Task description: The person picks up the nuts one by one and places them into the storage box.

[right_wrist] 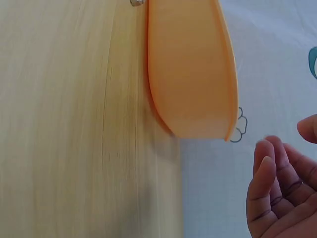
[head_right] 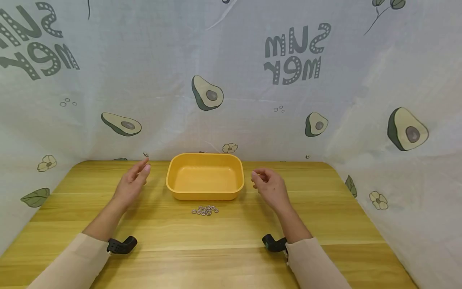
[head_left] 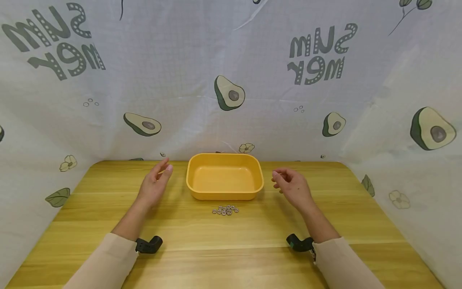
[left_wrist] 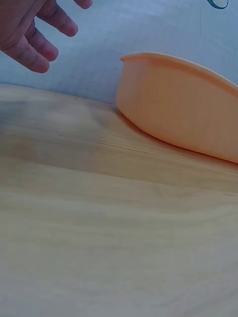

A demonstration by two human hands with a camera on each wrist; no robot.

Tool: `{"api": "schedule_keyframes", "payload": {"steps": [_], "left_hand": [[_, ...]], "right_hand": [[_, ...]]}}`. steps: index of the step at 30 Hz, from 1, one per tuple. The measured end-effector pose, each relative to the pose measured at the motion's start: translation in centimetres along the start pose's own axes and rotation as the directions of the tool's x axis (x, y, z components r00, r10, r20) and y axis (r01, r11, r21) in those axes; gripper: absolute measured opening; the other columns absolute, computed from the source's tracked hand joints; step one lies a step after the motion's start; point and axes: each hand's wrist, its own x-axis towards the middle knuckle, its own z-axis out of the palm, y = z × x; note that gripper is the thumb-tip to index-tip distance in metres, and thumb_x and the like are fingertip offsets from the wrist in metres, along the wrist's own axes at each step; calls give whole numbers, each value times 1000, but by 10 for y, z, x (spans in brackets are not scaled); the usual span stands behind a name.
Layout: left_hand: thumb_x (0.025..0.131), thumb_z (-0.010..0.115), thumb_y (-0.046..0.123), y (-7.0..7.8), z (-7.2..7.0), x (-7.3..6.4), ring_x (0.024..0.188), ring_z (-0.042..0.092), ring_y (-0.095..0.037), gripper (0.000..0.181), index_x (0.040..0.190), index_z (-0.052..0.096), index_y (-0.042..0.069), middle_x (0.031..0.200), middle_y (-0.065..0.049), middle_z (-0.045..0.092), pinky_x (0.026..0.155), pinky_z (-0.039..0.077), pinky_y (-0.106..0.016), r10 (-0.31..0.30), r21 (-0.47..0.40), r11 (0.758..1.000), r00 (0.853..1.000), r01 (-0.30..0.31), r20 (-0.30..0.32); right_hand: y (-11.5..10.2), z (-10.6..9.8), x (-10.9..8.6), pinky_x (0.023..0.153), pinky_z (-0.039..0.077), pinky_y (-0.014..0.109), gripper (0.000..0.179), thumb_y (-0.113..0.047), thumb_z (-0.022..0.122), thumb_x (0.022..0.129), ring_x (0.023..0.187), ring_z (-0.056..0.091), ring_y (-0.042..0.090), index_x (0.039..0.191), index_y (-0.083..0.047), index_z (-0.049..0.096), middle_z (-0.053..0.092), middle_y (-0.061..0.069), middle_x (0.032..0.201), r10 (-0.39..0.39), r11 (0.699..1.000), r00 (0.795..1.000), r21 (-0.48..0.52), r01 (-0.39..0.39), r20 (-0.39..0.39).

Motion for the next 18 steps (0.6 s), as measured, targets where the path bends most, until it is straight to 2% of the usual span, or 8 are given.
{"api": "schedule_keyframes", "payload": {"steps": [6,10,15,18], "left_hand": [[106,40,58,-1,9,3,146,41,-41,67,162,30,24,163,-14,37,120,35,-58,-12,-48,999,1000,11,-12],[106,41,58,-1,15,4,146,41,-41,65,161,32,25,163,-14,38,121,35,-58,-24,-77,997,1000,23,-17],[106,42,56,0,22,4,147,41,-37,64,161,34,24,164,-12,37,118,40,-53,-23,-152,988,1000,21,-11],[107,42,54,1,26,4,146,43,-34,62,160,35,23,164,-12,37,117,43,-50,-17,-210,978,1000,14,-11]], "right_hand": [[-6,4,-4,78,60,28,40,-38,59,104,89,68,19,127,-6,65,69,20,114,-16,999,999,44,14,32],[-8,6,-7,71,58,27,40,-36,61,103,82,65,21,125,-3,66,71,19,109,-9,998,998,70,4,65],[-10,11,-13,67,56,26,40,-38,64,102,76,62,20,120,-3,69,72,13,99,-7,998,993,67,0,116],[-9,16,-16,67,56,28,38,-36,64,101,76,62,22,116,-2,70,72,14,97,-19,997,989,75,8,144]]}}
